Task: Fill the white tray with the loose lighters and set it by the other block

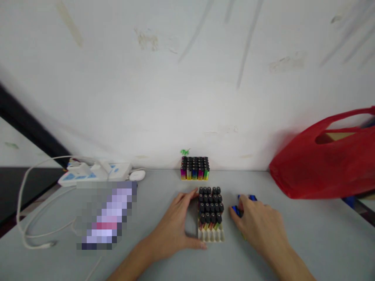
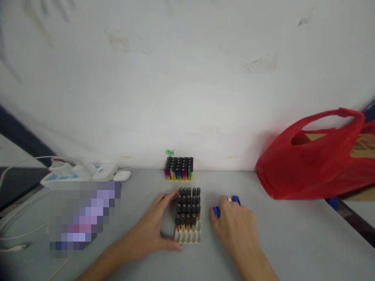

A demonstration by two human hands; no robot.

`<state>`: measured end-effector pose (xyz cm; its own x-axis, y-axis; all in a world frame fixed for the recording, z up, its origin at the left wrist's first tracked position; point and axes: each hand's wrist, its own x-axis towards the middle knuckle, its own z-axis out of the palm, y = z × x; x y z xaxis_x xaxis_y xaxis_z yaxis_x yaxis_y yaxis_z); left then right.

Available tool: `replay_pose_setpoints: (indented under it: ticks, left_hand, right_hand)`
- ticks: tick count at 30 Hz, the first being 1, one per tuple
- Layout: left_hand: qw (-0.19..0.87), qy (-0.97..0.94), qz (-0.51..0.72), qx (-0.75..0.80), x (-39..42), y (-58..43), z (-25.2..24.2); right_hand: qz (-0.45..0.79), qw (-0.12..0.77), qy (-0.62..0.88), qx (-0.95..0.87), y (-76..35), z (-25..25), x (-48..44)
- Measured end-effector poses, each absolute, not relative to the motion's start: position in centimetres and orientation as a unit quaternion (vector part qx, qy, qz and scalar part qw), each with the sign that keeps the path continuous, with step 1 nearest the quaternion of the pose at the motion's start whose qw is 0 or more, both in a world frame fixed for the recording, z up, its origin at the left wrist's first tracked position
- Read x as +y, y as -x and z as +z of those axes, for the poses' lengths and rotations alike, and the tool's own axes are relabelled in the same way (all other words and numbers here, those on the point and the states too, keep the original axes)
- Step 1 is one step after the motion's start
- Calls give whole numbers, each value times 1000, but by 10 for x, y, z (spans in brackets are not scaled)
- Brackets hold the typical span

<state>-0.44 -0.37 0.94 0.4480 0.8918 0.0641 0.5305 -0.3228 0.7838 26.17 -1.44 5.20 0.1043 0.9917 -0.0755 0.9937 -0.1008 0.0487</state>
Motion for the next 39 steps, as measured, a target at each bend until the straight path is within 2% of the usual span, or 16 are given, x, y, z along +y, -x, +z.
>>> replay_pose_setpoints:
  ticks: [10, 15, 27, 34, 39]
  left_hand:
    - [350, -779, 259, 452, -3, 6, 9]
    - [350, -778, 259, 453, -3, 5, 9]
    - [349, -780, 256, 452, -3, 3, 12]
    - [349, -779, 250, 458, -3, 4, 12]
    - [347, -779, 248, 460, -3, 3, 13]
  right_hand:
    - [-17, 31, -689, 724, -262, 44, -15]
    - [-60, 17, -689, 722, -259, 46, -13]
    - [-258, -304, -603, 691, -267, 33, -8]
    - [-400, -420, -597, 554, -263, 26, -4]
    - [-518, -425, -578, 465, -256, 34, -7]
